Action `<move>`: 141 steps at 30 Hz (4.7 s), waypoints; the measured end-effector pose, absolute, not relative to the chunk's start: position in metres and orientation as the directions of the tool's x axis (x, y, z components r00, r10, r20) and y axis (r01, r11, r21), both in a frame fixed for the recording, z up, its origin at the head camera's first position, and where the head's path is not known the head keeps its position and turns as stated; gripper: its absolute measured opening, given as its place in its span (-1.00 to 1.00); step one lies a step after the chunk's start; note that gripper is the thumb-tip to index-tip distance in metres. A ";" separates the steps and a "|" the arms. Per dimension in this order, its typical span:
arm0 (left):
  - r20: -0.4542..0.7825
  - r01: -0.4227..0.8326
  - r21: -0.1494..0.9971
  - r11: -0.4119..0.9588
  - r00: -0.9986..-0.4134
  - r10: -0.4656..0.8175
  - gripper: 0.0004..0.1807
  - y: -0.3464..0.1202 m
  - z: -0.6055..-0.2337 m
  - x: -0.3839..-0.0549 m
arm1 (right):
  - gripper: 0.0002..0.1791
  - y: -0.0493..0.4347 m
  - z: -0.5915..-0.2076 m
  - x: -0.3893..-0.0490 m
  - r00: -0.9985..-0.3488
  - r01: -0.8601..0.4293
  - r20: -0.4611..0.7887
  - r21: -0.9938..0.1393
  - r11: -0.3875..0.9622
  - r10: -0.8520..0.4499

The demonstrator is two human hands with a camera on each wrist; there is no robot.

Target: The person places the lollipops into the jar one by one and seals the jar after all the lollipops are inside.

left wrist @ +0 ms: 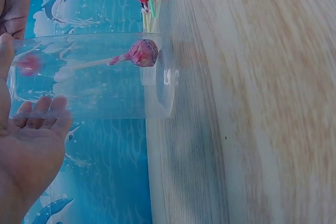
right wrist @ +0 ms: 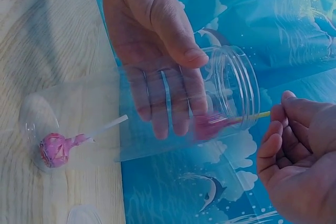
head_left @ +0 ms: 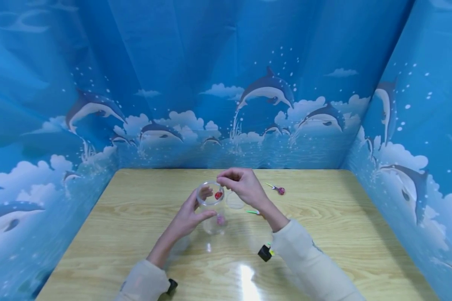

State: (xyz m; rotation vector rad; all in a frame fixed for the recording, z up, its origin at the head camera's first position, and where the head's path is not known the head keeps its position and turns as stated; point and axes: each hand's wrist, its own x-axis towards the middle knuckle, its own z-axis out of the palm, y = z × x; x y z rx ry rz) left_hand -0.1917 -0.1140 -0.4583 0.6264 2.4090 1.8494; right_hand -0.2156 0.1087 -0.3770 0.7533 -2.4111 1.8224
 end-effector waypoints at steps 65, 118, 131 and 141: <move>0.225 0.306 0.925 0.226 -0.919 0.325 -0.10 -0.113 -0.458 -0.192 | -0.50 0.282 -0.468 -0.166 -0.998 0.062 -0.054 -0.952 0.301 0.034; 0.222 0.304 0.923 0.237 -0.922 0.318 -0.11 -0.113 -0.458 -0.191 | -0.69 0.276 -0.501 -0.150 -0.988 0.100 -0.142 -0.883 0.459 -0.060; 0.208 0.291 0.925 0.244 -0.926 0.316 -0.10 -0.112 -0.458 -0.191 | -0.70 0.281 -0.501 -0.167 -0.994 0.076 -0.106 -0.849 0.523 -0.028; 0.222 0.306 0.921 0.243 -0.922 0.318 -0.13 -0.112 -0.459 -0.191 | -0.76 0.280 -0.504 -0.176 -0.992 -0.089 0.001 -0.730 0.678 -0.129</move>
